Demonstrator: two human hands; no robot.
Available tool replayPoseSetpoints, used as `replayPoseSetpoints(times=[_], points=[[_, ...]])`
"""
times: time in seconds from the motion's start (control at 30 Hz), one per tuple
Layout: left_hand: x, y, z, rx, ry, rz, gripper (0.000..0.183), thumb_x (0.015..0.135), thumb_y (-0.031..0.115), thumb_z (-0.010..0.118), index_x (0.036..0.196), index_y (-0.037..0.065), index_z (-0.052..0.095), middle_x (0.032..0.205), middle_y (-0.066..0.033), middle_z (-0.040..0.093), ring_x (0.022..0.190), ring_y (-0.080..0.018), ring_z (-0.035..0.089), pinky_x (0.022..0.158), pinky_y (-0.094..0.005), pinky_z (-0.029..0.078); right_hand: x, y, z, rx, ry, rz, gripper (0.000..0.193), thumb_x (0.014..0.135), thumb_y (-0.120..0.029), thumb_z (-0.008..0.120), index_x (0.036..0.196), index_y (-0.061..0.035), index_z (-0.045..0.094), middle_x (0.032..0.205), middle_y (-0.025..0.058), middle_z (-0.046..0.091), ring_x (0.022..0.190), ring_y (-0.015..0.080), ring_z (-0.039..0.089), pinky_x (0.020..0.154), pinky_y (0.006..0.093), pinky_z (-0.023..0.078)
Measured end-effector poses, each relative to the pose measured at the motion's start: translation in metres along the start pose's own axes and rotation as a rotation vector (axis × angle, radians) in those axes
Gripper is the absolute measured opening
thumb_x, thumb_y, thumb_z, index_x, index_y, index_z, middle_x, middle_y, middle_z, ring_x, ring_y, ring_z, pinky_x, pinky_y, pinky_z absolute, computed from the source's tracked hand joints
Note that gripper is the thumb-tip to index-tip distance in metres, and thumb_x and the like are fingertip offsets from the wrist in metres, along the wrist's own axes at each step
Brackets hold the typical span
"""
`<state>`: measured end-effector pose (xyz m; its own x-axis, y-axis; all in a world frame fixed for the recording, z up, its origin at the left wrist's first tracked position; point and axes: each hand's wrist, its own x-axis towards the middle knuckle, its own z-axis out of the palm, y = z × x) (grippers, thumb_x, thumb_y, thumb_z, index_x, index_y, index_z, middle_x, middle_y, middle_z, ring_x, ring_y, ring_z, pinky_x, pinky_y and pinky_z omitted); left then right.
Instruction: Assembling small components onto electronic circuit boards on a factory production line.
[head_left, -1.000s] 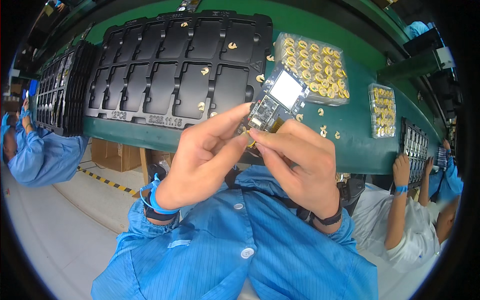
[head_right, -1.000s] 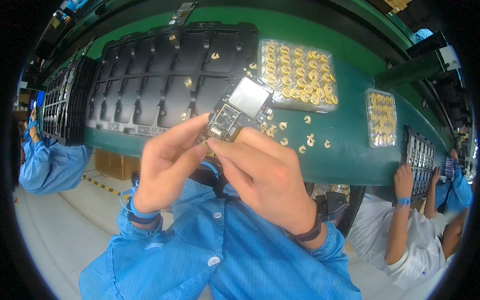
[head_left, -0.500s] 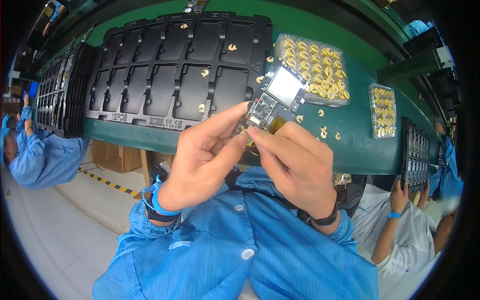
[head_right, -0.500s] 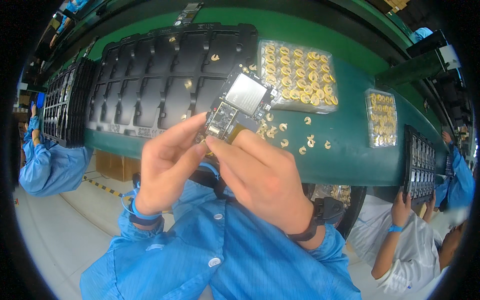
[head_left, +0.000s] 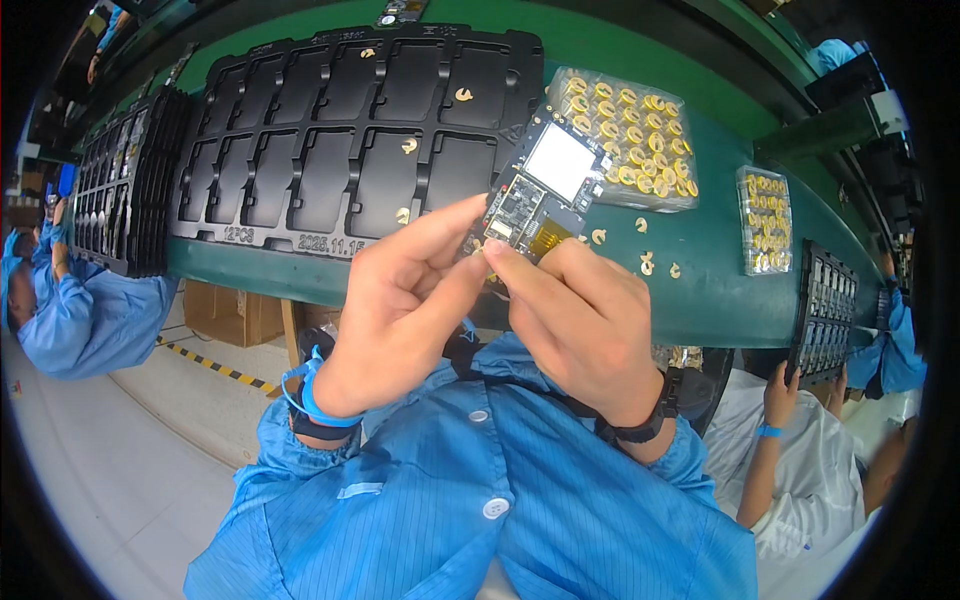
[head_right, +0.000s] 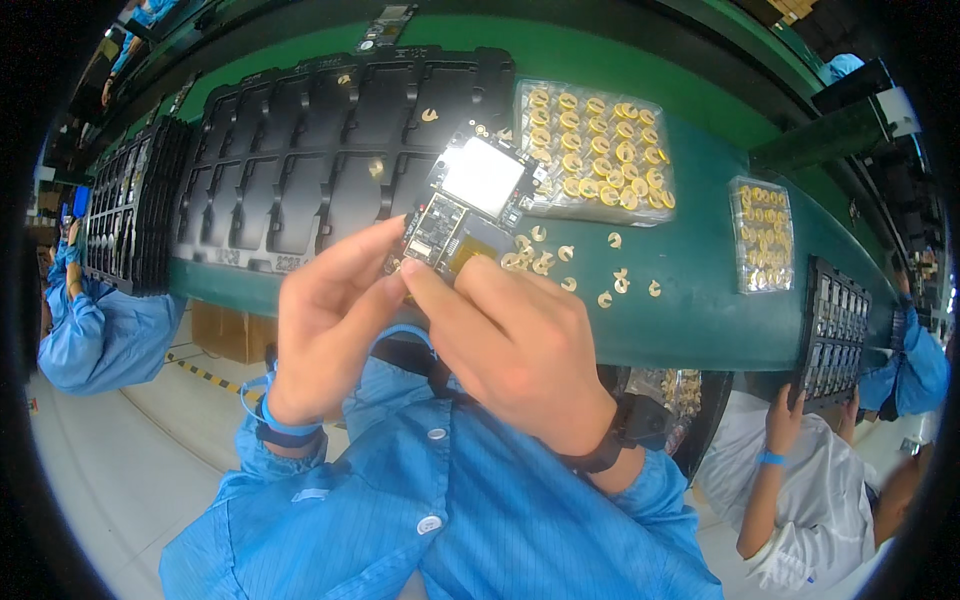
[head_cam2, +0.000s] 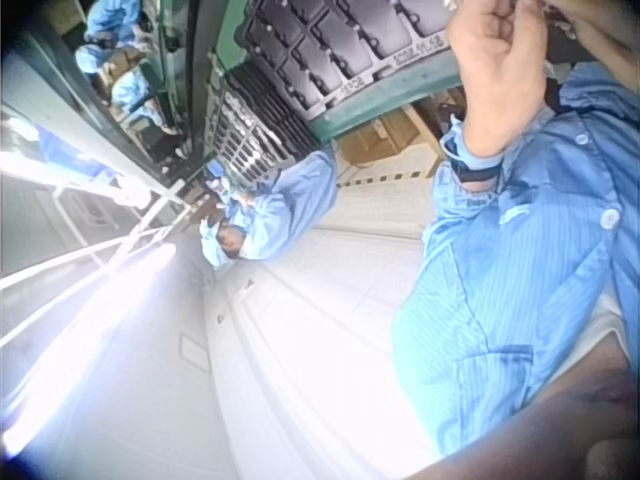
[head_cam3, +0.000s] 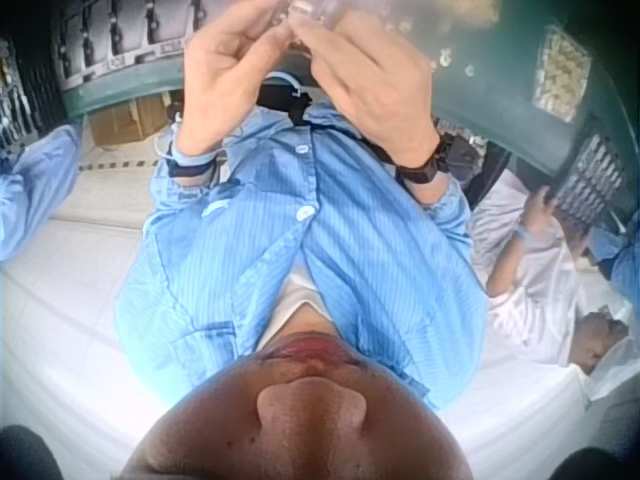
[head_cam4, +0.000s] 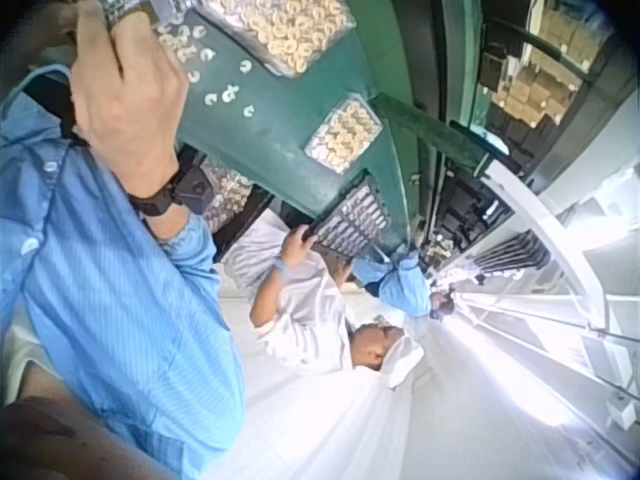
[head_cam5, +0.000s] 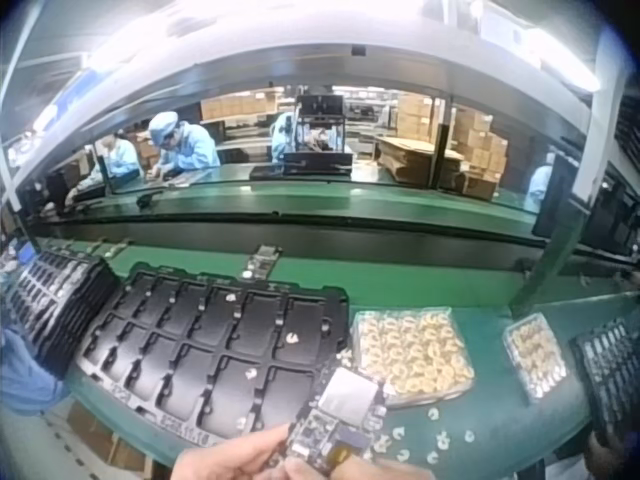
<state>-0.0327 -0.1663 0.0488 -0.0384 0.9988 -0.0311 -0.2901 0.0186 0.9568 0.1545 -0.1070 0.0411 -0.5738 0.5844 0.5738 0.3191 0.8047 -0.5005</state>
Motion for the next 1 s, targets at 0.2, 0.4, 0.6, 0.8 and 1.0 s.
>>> replayPoseSetpoints(times=[0.2,0.4,0.6,0.8,1.0], points=[[0.004,0.0,-0.006,-0.04,-0.041,-0.022,0.045,0.106,-0.01,0.05,0.151,-0.01,0.05,0.143,-0.0166,0.066,0.125,-0.0144,0.064,0.101,-0.0271,0.054,0.001,0.003,0.001,0.131,-0.043,0.08,0.046,0.079,0.002,0.077,0.124,-0.0046,0.076,0.083,0.0058,0.056,0.064,0.0212,0.06,0.056,0.036,0.051],[0.003,-0.004,-0.003,-0.082,-0.029,0.017,0.045,0.104,-0.009,0.052,0.15,-0.011,0.052,0.138,-0.0213,0.068,0.124,-0.0259,0.068,0.104,-0.0389,0.058,-0.009,0.003,-0.002,0.177,-0.053,0.107,0.049,0.08,0.011,0.075,0.127,-0.0051,0.078,0.081,0.0047,0.056,0.065,0.0162,0.055,0.056,0.0316,0.045],[0.001,-0.001,-0.002,-0.065,-0.024,0.028,0.045,0.104,-0.009,0.052,0.149,-0.012,0.052,0.139,-0.0219,0.067,0.126,-0.0263,0.067,0.105,-0.04,0.058,-0.006,0.004,-0.003,0.13,-0.06,0.039,0.052,0.077,0.006,0.074,0.128,-0.0063,0.077,0.081,0.0052,0.055,0.064,0.0211,0.059,0.056,0.0362,0.05],[0.0,-0.001,-0.003,-0.097,-0.027,0.003,0.046,0.104,-0.008,0.054,0.149,-0.011,0.052,0.138,-0.0214,0.068,0.125,-0.0252,0.067,0.105,-0.0394,0.057,-0.009,0.002,-0.002,0.126,-0.068,0.054,0.051,0.079,0.007,0.074,0.128,-0.0062,0.077,0.081,0.0058,0.056,0.065,0.0212,0.058,0.057,0.0363,0.05],[0.001,-0.01,-0.005,-0.156,-0.07,-0.021,0.043,0.104,-0.01,0.058,0.147,-0.008,0.053,0.142,-0.018,0.066,0.129,-0.0171,0.063,0.106,-0.0315,0.054,-0.008,-0.002,-0.014,0.352,0.024,0.256,0.048,0.085,0.01,0.074,0.131,-0.003,0.074,0.083,0.0073,0.06,0.066,0.0157,0.057,0.06,0.0324,0.046]])
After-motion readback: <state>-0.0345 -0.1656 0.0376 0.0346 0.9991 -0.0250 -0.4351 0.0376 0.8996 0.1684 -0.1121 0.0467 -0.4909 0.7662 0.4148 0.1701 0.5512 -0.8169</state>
